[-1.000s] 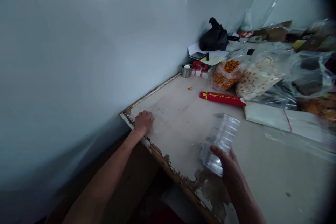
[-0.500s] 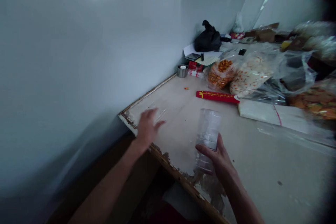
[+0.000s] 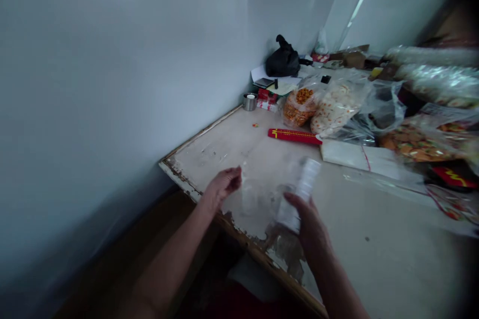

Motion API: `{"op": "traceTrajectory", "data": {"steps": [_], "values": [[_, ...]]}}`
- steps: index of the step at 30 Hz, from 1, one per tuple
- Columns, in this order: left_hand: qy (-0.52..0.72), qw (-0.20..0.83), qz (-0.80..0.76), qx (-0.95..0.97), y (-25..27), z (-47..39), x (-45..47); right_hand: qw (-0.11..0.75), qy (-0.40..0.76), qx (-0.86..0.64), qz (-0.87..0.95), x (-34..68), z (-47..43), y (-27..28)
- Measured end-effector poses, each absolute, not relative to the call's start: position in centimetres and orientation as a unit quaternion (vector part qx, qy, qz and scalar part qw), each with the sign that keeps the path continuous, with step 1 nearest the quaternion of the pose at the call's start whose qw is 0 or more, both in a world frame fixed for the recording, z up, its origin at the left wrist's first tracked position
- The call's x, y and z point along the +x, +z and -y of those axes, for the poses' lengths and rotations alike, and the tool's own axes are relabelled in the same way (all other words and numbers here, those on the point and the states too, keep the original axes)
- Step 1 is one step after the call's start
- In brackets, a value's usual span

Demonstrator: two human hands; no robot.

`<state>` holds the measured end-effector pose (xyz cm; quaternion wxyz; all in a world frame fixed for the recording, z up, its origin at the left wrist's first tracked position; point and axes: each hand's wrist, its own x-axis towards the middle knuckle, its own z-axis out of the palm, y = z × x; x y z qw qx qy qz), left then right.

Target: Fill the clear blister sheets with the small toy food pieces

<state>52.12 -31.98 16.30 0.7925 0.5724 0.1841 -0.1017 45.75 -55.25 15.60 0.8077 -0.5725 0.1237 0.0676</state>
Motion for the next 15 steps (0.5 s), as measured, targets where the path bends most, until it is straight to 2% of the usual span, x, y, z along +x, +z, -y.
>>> {"op": "traceTrajectory", "data": {"steps": [2,4,7,9,11,15], "values": [[-0.120,0.748,-0.203,0.620,16.9,29.2,53.5,0.818,0.052,-0.551,-0.160,45.1,57.3,15.3],[-0.084,0.655,-0.197,0.724,17.8,27.4,53.9,0.811,0.051,-0.557,-0.170,44.4,59.0,15.3],[0.079,0.412,-0.102,0.902,18.8,28.2,52.1,0.784,0.051,-0.600,-0.152,43.5,59.6,15.7],[0.151,0.321,-0.014,0.935,19.1,30.8,49.8,0.769,0.038,-0.625,-0.128,43.2,59.0,16.0],[0.136,0.357,0.039,0.923,19.1,34.1,47.6,0.756,0.031,-0.644,-0.112,43.3,58.0,16.1],[-0.035,0.608,0.050,0.791,18.6,40.0,45.5,0.685,0.026,-0.721,-0.104,43.8,57.1,15.2]]}}
